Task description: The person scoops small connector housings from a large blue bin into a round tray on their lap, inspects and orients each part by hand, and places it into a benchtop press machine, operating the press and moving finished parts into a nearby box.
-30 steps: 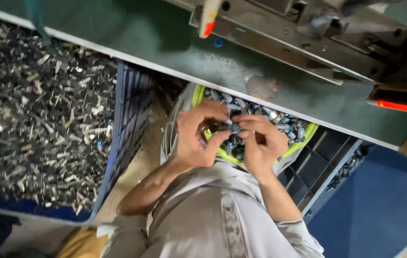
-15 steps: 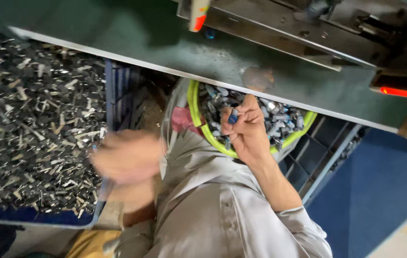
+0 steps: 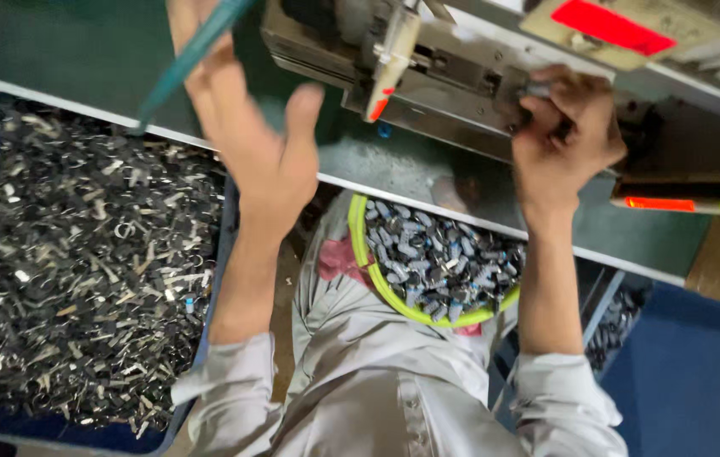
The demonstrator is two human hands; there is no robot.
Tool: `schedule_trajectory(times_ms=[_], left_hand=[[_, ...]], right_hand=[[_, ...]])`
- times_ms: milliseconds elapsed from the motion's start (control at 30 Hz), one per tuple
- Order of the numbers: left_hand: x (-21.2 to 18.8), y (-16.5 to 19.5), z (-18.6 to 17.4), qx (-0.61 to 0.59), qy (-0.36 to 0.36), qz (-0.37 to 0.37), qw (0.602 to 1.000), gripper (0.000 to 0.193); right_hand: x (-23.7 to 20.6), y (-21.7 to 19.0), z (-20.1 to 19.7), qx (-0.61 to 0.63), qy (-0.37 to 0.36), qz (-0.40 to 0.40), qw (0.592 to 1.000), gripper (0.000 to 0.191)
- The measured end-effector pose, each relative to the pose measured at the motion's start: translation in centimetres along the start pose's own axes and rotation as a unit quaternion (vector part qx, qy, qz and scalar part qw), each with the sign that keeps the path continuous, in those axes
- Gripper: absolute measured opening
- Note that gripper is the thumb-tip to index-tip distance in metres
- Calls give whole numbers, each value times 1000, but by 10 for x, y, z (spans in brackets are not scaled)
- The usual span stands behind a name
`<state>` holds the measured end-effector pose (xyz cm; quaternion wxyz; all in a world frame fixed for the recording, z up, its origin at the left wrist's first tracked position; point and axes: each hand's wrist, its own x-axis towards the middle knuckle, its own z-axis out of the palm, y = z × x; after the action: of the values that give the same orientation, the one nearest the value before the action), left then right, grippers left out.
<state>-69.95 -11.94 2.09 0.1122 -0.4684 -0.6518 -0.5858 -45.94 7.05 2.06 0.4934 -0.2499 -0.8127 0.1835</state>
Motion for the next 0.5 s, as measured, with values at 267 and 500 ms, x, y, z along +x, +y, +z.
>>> schedule_trajectory(times_ms=[267,500], left_hand=[[88,-7,6,4,-104,105,989,19],[64,39,14,79,88,183,976,25]], right_hand=[[30,-41,-24,7,-138,81,987,21],[-58,-98,-34,41,-96,36,994,13]])
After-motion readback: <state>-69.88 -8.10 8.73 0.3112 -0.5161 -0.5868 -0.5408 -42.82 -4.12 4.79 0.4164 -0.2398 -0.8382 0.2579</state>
